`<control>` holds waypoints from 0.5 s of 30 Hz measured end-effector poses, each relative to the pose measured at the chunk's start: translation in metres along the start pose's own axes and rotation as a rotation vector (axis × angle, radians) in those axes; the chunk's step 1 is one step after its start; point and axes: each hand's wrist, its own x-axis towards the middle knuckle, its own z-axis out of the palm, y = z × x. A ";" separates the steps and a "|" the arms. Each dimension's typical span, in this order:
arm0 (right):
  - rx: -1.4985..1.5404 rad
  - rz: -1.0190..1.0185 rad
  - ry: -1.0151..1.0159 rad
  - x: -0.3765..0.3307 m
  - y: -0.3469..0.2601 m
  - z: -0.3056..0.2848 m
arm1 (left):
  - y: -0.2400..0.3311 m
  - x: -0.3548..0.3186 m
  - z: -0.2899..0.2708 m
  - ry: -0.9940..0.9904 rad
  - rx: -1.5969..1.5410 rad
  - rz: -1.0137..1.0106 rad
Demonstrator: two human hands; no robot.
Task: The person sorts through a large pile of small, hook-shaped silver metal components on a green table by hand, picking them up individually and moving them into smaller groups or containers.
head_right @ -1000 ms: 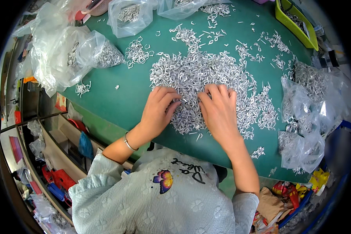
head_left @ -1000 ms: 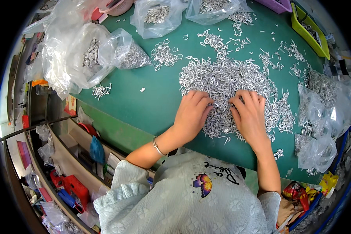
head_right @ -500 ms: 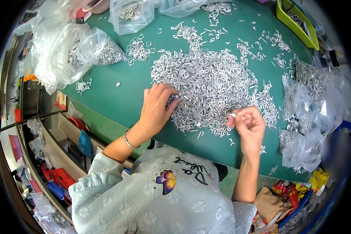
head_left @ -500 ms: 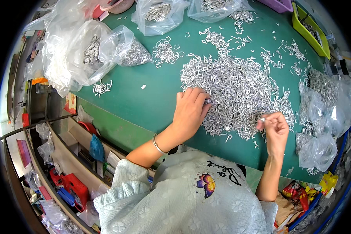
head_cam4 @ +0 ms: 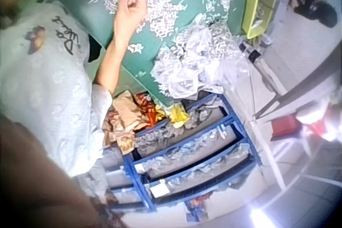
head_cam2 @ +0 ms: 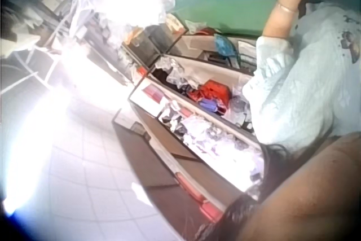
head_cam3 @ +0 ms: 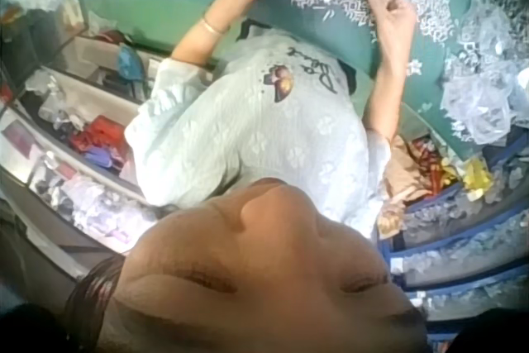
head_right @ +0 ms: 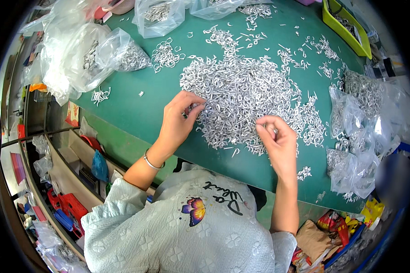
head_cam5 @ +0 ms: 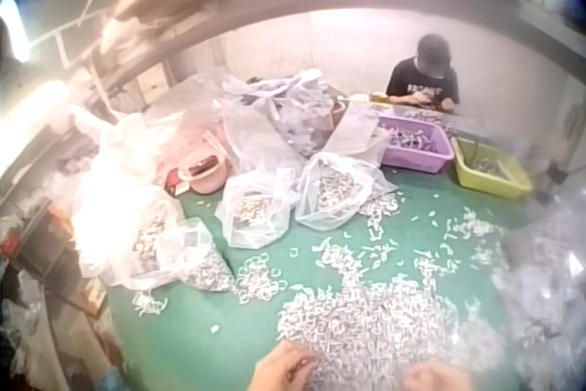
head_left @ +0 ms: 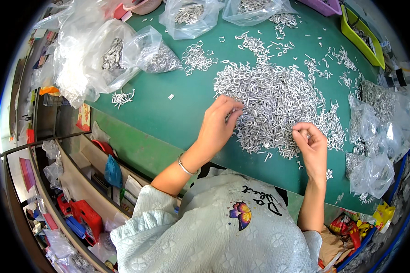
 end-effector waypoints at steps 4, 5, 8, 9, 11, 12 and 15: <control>-0.579 -0.377 -0.064 0.028 -0.033 0.042 | 0.001 -0.006 -0.002 -0.010 0.032 -0.048; -0.669 -0.450 -0.037 0.034 -0.033 0.054 | 0.000 -0.009 -0.001 -0.014 0.051 -0.045; -0.892 -0.569 -0.007 0.049 -0.019 0.076 | -0.003 -0.016 0.005 -0.057 0.094 -0.011; -0.938 -0.546 -0.036 0.053 -0.013 0.079 | 0.002 -0.018 0.005 -0.086 0.129 -0.031; -0.962 -0.536 -0.053 0.056 -0.008 0.079 | 0.001 -0.018 0.005 -0.081 0.172 -0.014; -0.928 -0.507 -0.054 0.055 -0.008 0.077 | 0.001 -0.020 0.004 -0.076 0.193 -0.009; -0.833 -0.448 -0.046 0.053 -0.016 0.073 | 0.001 -0.020 0.003 -0.099 0.262 -0.037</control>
